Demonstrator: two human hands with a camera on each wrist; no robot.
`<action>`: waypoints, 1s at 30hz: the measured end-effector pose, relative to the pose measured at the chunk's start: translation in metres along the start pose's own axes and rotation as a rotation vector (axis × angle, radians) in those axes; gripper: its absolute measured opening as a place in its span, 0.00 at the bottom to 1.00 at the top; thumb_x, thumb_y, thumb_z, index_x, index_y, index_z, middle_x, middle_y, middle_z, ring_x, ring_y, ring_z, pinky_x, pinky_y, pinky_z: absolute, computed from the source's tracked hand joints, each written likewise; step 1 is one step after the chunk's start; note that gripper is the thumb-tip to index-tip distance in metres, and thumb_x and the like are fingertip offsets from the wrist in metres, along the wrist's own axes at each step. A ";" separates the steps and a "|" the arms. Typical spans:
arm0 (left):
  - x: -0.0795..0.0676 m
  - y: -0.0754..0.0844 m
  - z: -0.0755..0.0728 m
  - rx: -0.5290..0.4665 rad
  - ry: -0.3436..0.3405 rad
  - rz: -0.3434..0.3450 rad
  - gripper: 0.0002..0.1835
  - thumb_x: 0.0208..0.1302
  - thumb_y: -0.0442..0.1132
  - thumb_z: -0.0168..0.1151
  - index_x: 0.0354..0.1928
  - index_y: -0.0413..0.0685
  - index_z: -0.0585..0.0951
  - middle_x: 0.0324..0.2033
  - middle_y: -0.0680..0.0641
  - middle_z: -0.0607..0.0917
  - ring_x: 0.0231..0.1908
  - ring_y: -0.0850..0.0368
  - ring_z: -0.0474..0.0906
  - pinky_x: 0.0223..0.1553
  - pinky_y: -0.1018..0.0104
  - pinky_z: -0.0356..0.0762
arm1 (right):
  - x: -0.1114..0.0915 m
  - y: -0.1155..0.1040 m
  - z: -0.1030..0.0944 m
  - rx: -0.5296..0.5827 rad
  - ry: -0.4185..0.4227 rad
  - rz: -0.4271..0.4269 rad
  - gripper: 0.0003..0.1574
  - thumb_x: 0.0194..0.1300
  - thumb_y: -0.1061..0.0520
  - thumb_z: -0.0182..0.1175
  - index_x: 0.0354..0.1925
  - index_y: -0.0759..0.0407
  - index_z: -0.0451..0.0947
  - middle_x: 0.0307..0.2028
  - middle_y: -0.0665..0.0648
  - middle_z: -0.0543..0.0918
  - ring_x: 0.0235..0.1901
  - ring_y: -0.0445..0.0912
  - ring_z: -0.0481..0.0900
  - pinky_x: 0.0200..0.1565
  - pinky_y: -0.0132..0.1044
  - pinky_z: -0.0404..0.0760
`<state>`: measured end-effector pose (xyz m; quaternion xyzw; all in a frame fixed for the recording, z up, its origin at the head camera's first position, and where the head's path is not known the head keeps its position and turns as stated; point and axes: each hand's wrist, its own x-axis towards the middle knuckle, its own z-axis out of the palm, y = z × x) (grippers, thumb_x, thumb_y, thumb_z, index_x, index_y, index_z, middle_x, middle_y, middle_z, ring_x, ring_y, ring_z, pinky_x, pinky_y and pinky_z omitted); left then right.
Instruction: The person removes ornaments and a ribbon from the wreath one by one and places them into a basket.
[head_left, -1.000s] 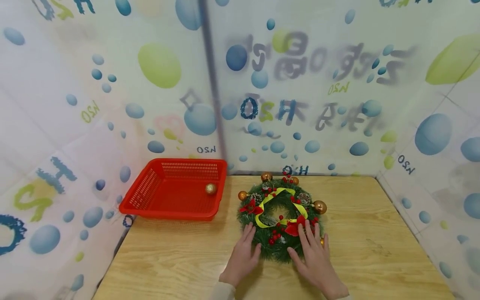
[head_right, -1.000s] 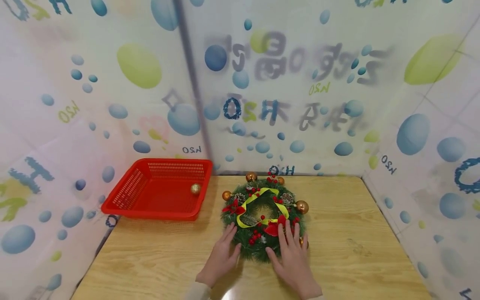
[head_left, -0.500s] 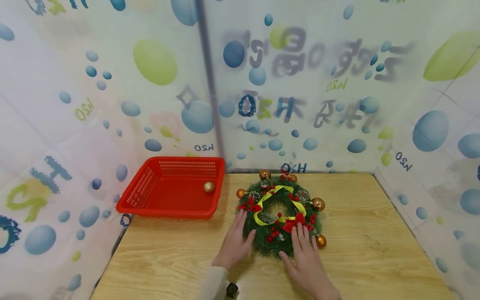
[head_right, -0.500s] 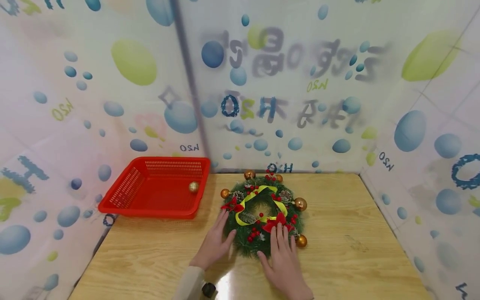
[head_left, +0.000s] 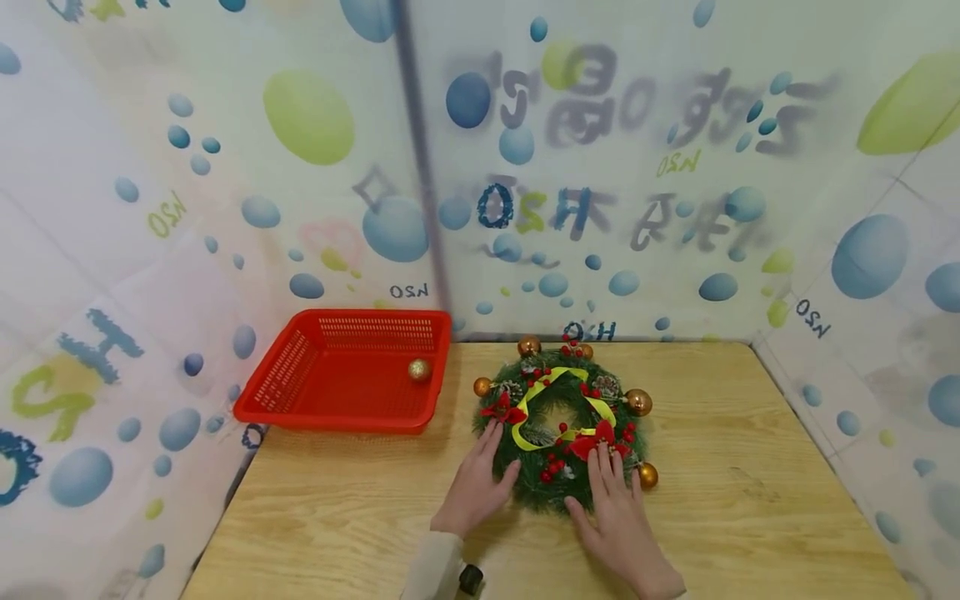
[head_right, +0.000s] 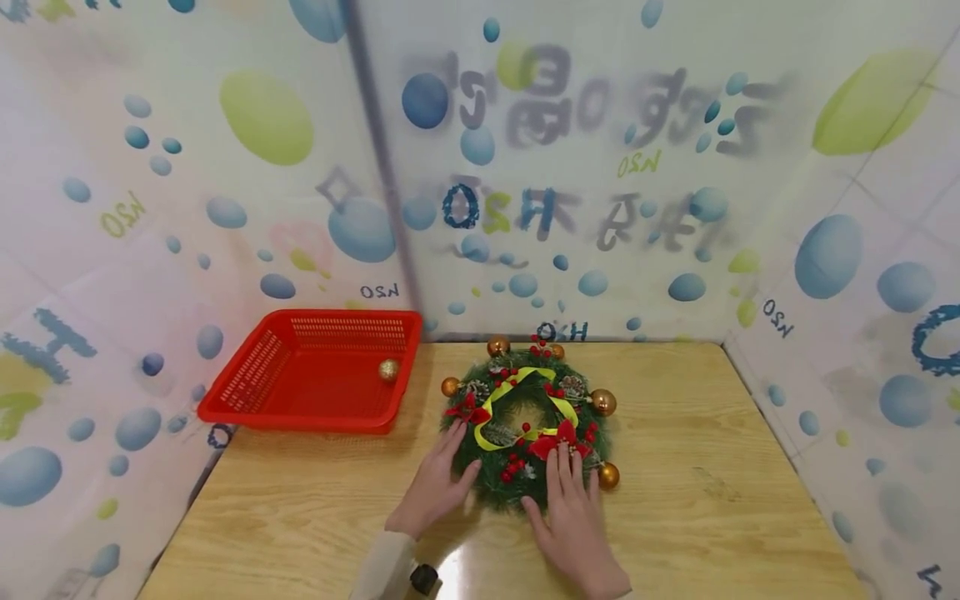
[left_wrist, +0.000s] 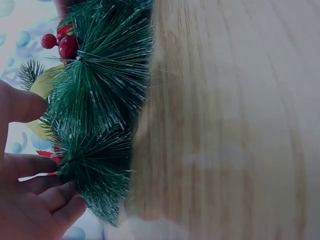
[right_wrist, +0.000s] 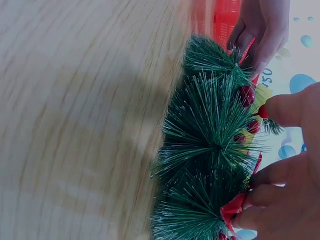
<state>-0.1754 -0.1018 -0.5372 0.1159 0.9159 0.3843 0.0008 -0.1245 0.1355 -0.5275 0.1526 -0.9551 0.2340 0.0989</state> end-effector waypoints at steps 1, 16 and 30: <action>-0.001 0.000 0.000 0.004 -0.005 -0.003 0.39 0.75 0.54 0.54 0.79 0.43 0.57 0.79 0.42 0.55 0.75 0.39 0.59 0.72 0.43 0.66 | 0.000 0.001 0.000 0.003 0.002 0.000 0.48 0.73 0.43 0.59 0.75 0.73 0.56 0.75 0.75 0.57 0.72 0.75 0.57 0.65 0.79 0.56; -0.019 0.013 0.002 0.046 -0.060 -0.034 0.41 0.74 0.56 0.55 0.80 0.44 0.54 0.79 0.41 0.53 0.74 0.36 0.61 0.70 0.42 0.68 | 0.002 0.008 -0.007 0.006 0.003 0.019 0.49 0.72 0.44 0.60 0.73 0.76 0.57 0.73 0.78 0.58 0.71 0.76 0.58 0.64 0.81 0.56; -0.033 0.020 0.008 0.016 -0.060 -0.007 0.41 0.74 0.55 0.56 0.79 0.44 0.56 0.78 0.39 0.56 0.72 0.35 0.64 0.70 0.41 0.68 | 0.007 0.022 -0.015 0.065 -0.032 0.066 0.48 0.75 0.42 0.56 0.75 0.73 0.54 0.75 0.75 0.55 0.74 0.75 0.52 0.66 0.80 0.52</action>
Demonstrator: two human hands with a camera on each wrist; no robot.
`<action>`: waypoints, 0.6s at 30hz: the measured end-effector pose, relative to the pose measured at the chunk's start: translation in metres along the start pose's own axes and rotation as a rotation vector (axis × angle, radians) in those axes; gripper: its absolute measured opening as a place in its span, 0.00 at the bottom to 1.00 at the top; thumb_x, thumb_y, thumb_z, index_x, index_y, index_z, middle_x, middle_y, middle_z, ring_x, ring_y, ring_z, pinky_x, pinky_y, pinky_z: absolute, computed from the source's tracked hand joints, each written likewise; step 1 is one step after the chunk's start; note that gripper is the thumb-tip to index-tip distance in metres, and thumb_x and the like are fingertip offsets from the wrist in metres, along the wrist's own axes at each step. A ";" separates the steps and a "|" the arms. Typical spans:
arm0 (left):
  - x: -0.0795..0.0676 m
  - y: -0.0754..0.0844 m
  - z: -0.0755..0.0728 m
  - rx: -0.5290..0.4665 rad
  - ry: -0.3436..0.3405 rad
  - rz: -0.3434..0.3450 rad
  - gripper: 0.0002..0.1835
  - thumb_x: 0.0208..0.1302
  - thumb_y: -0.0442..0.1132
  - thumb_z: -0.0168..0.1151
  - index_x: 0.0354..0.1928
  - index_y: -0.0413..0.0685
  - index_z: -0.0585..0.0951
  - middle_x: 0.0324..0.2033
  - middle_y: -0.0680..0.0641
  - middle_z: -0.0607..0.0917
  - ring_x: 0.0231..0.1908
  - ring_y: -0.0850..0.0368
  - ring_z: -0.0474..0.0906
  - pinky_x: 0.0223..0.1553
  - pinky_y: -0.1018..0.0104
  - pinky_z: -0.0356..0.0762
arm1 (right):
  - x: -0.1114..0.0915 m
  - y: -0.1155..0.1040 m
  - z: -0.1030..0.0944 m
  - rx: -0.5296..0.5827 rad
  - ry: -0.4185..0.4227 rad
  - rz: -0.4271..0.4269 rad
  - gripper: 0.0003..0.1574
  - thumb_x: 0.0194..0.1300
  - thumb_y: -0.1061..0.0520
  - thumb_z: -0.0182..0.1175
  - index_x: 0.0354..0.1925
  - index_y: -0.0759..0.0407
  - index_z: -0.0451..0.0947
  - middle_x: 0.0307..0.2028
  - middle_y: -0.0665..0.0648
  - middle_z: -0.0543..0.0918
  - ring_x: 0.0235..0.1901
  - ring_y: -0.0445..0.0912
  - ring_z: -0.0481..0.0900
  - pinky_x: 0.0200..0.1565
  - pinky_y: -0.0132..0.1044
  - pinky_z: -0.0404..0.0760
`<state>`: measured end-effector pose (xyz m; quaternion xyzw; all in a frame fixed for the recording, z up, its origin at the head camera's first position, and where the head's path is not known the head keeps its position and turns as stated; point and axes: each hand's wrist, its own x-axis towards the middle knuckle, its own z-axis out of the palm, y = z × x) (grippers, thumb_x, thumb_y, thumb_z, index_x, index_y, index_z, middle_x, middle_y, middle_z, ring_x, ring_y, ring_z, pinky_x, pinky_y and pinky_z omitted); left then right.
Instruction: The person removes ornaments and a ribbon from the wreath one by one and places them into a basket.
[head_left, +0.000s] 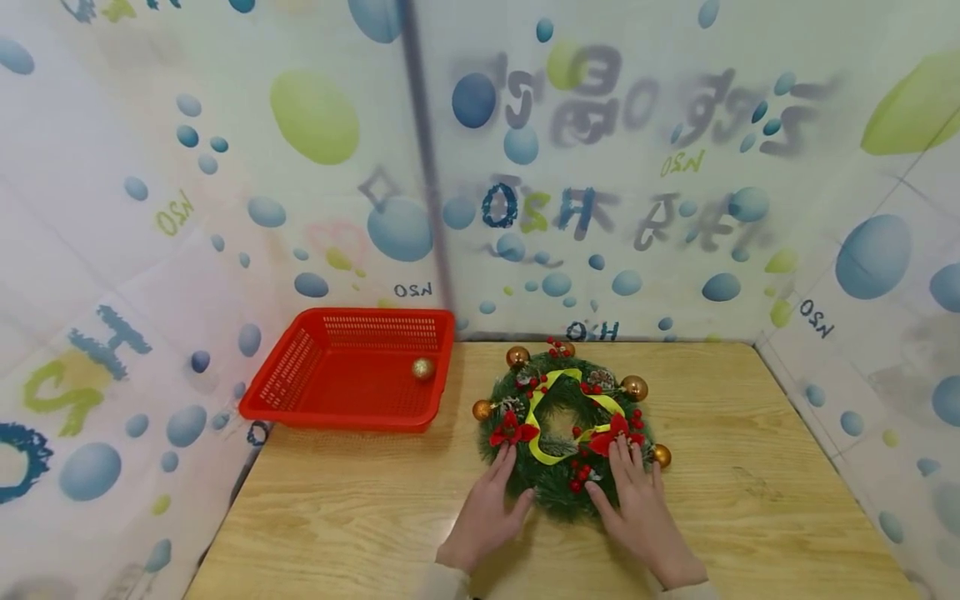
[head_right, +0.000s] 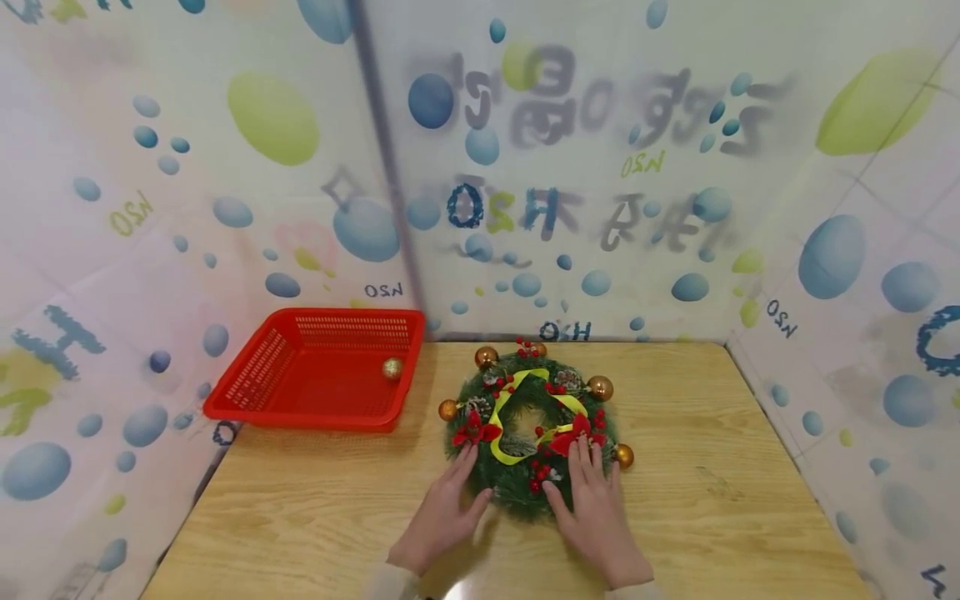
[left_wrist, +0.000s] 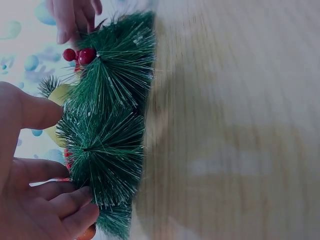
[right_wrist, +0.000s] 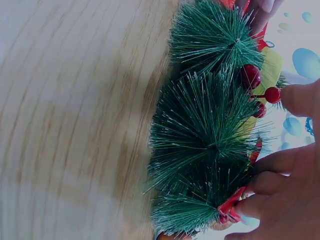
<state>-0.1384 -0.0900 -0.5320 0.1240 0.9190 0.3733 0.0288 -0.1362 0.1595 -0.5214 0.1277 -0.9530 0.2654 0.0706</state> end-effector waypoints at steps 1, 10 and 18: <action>-0.001 0.001 0.000 -0.008 -0.002 0.001 0.40 0.74 0.55 0.56 0.79 0.44 0.56 0.78 0.38 0.56 0.72 0.34 0.64 0.70 0.40 0.67 | 0.000 0.001 -0.001 0.011 -0.005 0.006 0.48 0.76 0.42 0.55 0.76 0.73 0.54 0.76 0.75 0.55 0.74 0.75 0.51 0.66 0.80 0.51; -0.012 0.005 0.003 -0.021 0.015 0.030 0.38 0.74 0.51 0.57 0.78 0.41 0.59 0.76 0.36 0.61 0.71 0.33 0.66 0.69 0.40 0.68 | 0.003 0.004 -0.009 0.057 -0.023 0.022 0.44 0.77 0.43 0.52 0.74 0.74 0.56 0.76 0.74 0.55 0.74 0.75 0.50 0.66 0.80 0.49; -0.018 0.008 0.010 -0.055 -0.003 0.023 0.39 0.74 0.51 0.57 0.79 0.45 0.57 0.76 0.37 0.61 0.72 0.34 0.65 0.69 0.40 0.68 | 0.005 0.008 -0.012 0.080 -0.034 0.040 0.46 0.78 0.42 0.51 0.75 0.75 0.55 0.76 0.76 0.53 0.74 0.76 0.48 0.67 0.80 0.47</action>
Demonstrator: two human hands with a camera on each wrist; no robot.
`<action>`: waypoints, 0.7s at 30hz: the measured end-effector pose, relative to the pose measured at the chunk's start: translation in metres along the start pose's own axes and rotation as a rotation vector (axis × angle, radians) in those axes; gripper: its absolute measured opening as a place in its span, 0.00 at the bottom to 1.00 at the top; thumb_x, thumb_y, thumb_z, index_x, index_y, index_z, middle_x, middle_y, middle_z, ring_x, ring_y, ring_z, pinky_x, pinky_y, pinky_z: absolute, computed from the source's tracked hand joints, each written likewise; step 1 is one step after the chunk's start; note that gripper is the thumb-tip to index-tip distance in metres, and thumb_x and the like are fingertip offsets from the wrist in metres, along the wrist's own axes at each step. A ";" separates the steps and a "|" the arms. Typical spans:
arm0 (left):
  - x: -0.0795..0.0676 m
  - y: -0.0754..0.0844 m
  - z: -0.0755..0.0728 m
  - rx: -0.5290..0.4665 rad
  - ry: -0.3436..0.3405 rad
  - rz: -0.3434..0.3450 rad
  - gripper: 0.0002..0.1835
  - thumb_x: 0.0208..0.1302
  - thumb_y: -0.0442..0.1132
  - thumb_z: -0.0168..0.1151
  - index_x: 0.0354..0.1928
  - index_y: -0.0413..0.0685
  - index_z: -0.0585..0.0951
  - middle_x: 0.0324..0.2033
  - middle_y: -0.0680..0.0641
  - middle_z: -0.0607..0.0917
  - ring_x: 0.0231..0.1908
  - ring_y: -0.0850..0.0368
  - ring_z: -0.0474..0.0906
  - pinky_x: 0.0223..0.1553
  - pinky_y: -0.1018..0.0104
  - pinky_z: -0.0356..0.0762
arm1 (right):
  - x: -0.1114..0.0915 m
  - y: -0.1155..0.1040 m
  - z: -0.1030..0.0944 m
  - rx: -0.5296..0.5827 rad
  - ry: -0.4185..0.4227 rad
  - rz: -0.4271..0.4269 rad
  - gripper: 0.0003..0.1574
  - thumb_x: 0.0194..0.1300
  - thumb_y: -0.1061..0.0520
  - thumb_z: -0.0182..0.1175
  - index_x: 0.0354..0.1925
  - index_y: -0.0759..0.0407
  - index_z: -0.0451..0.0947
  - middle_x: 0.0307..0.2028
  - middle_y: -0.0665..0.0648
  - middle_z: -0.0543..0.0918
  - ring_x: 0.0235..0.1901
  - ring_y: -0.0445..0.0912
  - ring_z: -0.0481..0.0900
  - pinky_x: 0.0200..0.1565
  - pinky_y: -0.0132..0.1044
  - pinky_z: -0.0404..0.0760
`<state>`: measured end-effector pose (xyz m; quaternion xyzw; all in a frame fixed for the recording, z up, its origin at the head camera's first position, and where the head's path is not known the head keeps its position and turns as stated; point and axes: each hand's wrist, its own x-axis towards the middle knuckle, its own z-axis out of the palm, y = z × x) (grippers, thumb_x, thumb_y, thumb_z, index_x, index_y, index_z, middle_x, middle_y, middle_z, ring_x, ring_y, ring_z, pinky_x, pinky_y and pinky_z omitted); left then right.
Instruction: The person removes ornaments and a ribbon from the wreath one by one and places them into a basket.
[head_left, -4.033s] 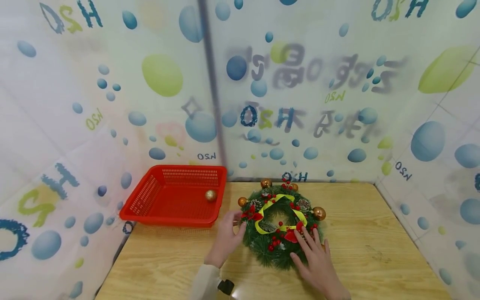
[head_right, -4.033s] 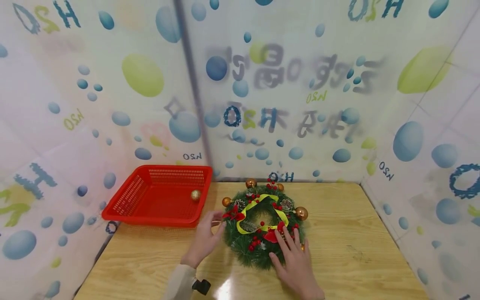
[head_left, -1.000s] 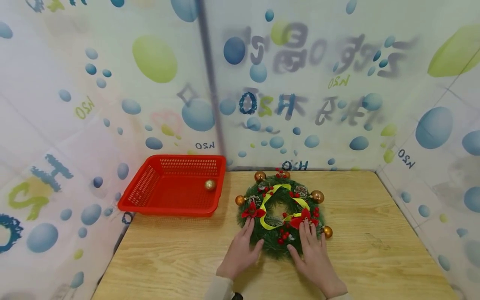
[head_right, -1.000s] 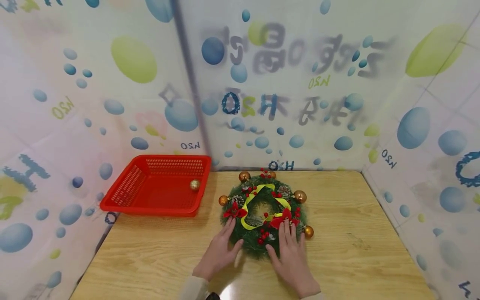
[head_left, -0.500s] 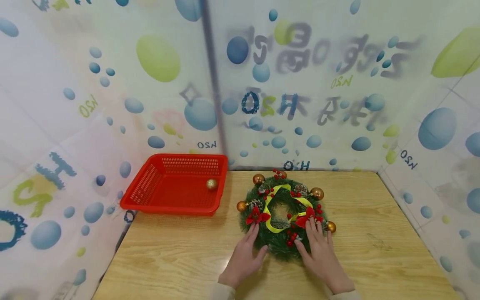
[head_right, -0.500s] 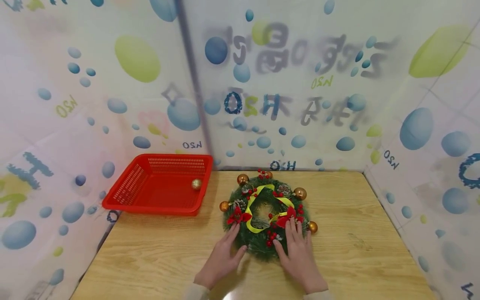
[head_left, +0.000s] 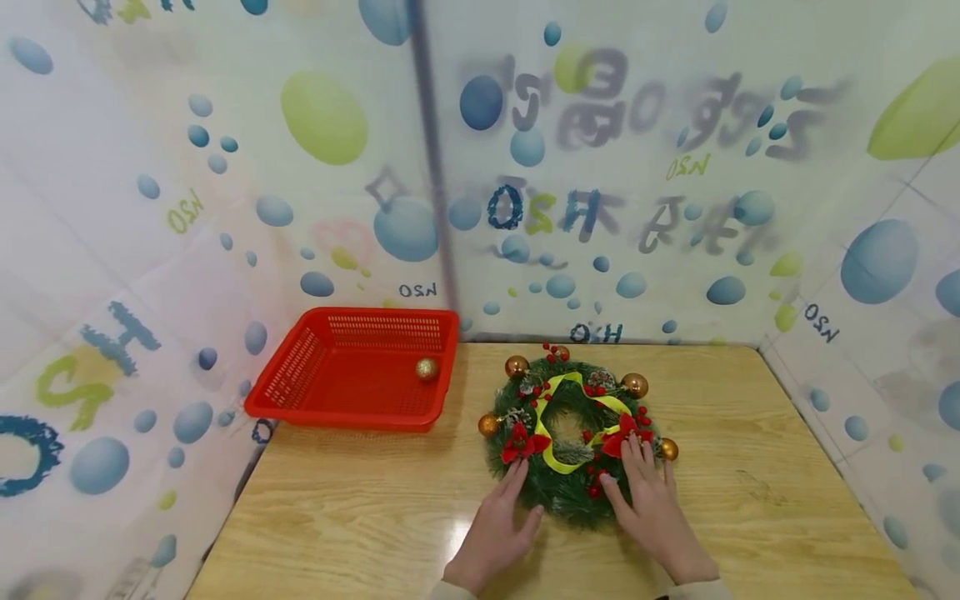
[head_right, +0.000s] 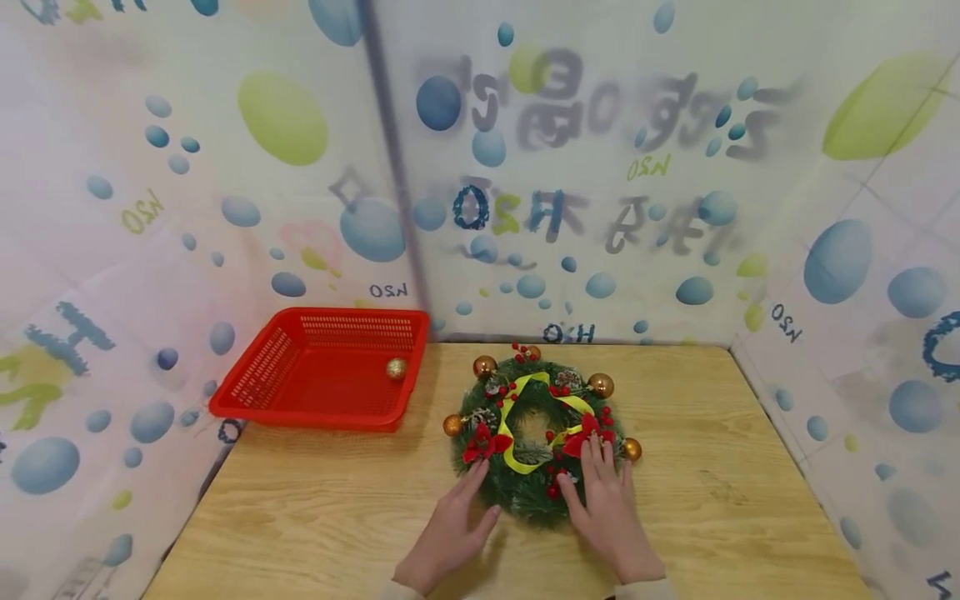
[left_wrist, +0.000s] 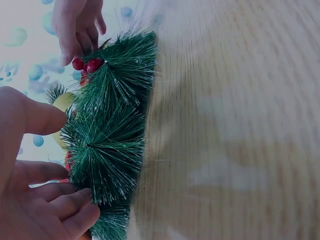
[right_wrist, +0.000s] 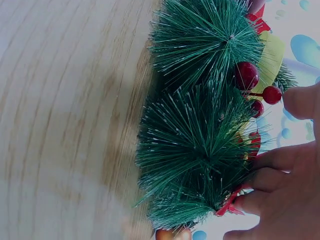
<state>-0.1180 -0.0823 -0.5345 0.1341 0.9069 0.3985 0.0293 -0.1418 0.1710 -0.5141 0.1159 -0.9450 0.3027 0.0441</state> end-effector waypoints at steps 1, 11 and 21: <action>-0.001 0.000 0.001 -0.001 0.000 0.003 0.39 0.74 0.51 0.57 0.79 0.45 0.57 0.76 0.36 0.61 0.71 0.34 0.65 0.69 0.40 0.68 | 0.000 0.001 0.000 0.004 -0.002 0.005 0.46 0.78 0.41 0.51 0.75 0.75 0.55 0.76 0.76 0.53 0.74 0.76 0.48 0.67 0.80 0.46; -0.005 -0.001 0.006 0.031 0.021 0.067 0.38 0.73 0.47 0.58 0.78 0.43 0.58 0.74 0.34 0.64 0.69 0.33 0.69 0.65 0.41 0.74 | 0.006 0.008 -0.001 0.026 -0.034 0.035 0.45 0.80 0.42 0.47 0.75 0.75 0.54 0.77 0.75 0.51 0.75 0.75 0.45 0.68 0.80 0.42; -0.010 0.003 0.014 0.063 0.020 0.090 0.38 0.73 0.48 0.58 0.79 0.44 0.57 0.75 0.36 0.64 0.70 0.35 0.68 0.67 0.43 0.73 | 0.010 0.012 -0.005 0.048 -0.054 0.059 0.45 0.81 0.40 0.42 0.75 0.75 0.52 0.77 0.75 0.49 0.76 0.74 0.44 0.66 0.81 0.40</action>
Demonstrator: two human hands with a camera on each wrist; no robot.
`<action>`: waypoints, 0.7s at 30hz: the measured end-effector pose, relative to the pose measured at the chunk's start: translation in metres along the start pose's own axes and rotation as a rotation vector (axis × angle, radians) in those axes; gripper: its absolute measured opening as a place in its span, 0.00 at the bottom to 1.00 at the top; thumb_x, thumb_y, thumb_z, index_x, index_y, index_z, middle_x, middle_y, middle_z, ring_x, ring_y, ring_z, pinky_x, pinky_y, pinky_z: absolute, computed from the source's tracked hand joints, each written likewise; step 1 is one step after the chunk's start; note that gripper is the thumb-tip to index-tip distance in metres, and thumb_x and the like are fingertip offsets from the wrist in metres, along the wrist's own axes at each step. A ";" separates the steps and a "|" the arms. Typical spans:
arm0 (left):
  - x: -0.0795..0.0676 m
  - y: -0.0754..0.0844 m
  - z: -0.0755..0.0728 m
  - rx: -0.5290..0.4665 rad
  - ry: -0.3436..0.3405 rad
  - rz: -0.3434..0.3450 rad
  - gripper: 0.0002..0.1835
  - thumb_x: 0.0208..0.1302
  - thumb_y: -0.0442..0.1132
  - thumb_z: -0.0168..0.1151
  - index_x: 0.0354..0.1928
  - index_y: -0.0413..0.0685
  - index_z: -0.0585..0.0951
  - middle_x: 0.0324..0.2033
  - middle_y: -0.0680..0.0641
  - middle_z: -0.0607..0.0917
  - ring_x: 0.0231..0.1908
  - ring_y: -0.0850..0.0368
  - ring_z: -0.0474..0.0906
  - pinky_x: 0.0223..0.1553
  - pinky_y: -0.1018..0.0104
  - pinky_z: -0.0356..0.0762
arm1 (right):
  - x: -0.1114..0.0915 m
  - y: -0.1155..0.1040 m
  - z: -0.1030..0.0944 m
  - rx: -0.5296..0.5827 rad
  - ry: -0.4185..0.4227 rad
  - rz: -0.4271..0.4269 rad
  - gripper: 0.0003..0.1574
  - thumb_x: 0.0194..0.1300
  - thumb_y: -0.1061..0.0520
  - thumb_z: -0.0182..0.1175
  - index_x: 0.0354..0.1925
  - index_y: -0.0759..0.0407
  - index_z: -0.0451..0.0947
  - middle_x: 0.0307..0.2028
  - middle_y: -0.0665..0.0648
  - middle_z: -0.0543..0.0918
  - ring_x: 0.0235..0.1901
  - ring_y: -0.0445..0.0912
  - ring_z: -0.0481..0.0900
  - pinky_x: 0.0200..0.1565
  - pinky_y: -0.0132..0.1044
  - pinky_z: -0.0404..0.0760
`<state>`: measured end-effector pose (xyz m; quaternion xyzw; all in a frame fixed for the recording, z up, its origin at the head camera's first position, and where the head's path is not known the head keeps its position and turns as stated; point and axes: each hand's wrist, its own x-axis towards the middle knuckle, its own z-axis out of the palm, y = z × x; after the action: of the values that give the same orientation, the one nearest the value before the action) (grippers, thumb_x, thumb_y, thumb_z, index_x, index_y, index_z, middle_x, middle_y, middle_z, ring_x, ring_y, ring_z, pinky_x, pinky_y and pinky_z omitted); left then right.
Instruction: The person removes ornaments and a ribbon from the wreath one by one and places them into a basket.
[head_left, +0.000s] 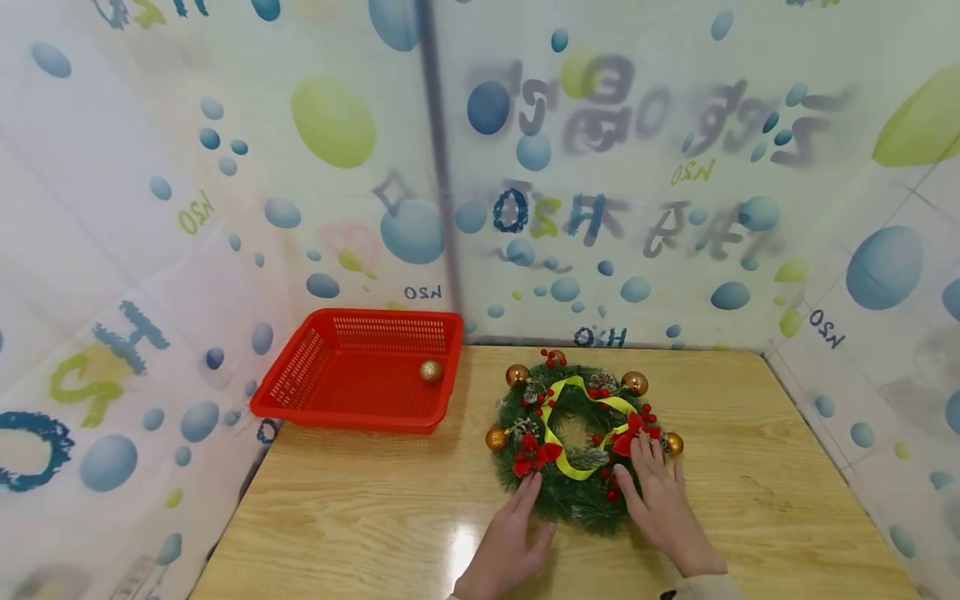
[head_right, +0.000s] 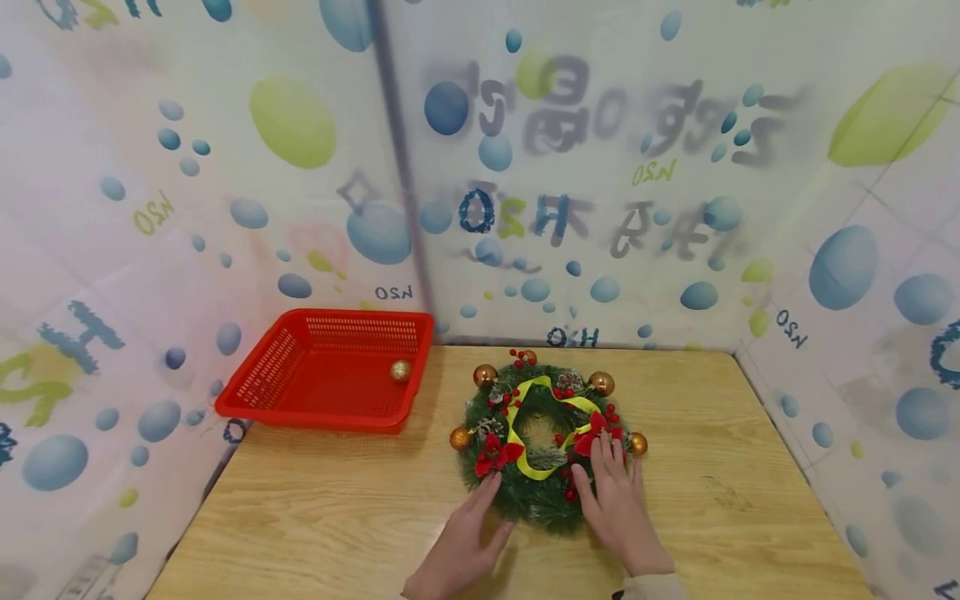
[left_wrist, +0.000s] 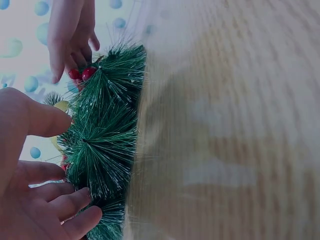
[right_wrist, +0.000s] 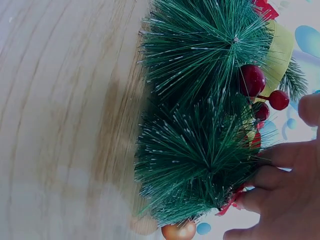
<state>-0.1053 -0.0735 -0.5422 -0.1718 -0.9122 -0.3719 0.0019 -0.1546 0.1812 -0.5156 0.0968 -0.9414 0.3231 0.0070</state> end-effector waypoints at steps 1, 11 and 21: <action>0.000 0.000 0.001 0.002 0.004 -0.002 0.38 0.73 0.48 0.59 0.79 0.45 0.57 0.75 0.36 0.64 0.69 0.35 0.69 0.67 0.43 0.73 | 0.001 0.000 0.000 0.000 -0.008 0.006 0.45 0.81 0.40 0.41 0.75 0.75 0.51 0.77 0.75 0.48 0.76 0.74 0.43 0.66 0.81 0.39; -0.002 0.002 0.005 0.000 -0.008 0.047 0.37 0.75 0.48 0.57 0.78 0.42 0.58 0.74 0.35 0.66 0.67 0.34 0.72 0.63 0.46 0.78 | 0.007 0.005 -0.004 0.003 -0.045 0.032 0.47 0.82 0.37 0.37 0.76 0.73 0.49 0.78 0.74 0.46 0.77 0.72 0.41 0.68 0.80 0.37; -0.001 0.004 0.006 0.000 -0.044 0.037 0.38 0.75 0.48 0.56 0.80 0.44 0.55 0.75 0.37 0.64 0.68 0.36 0.72 0.63 0.48 0.79 | 0.017 0.010 -0.007 0.015 -0.054 0.017 0.49 0.81 0.36 0.39 0.77 0.72 0.48 0.78 0.73 0.44 0.77 0.72 0.42 0.67 0.81 0.37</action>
<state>-0.1021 -0.0673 -0.5434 -0.1967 -0.9087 -0.3680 -0.0115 -0.1730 0.1904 -0.5145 0.0978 -0.9395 0.3274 -0.0221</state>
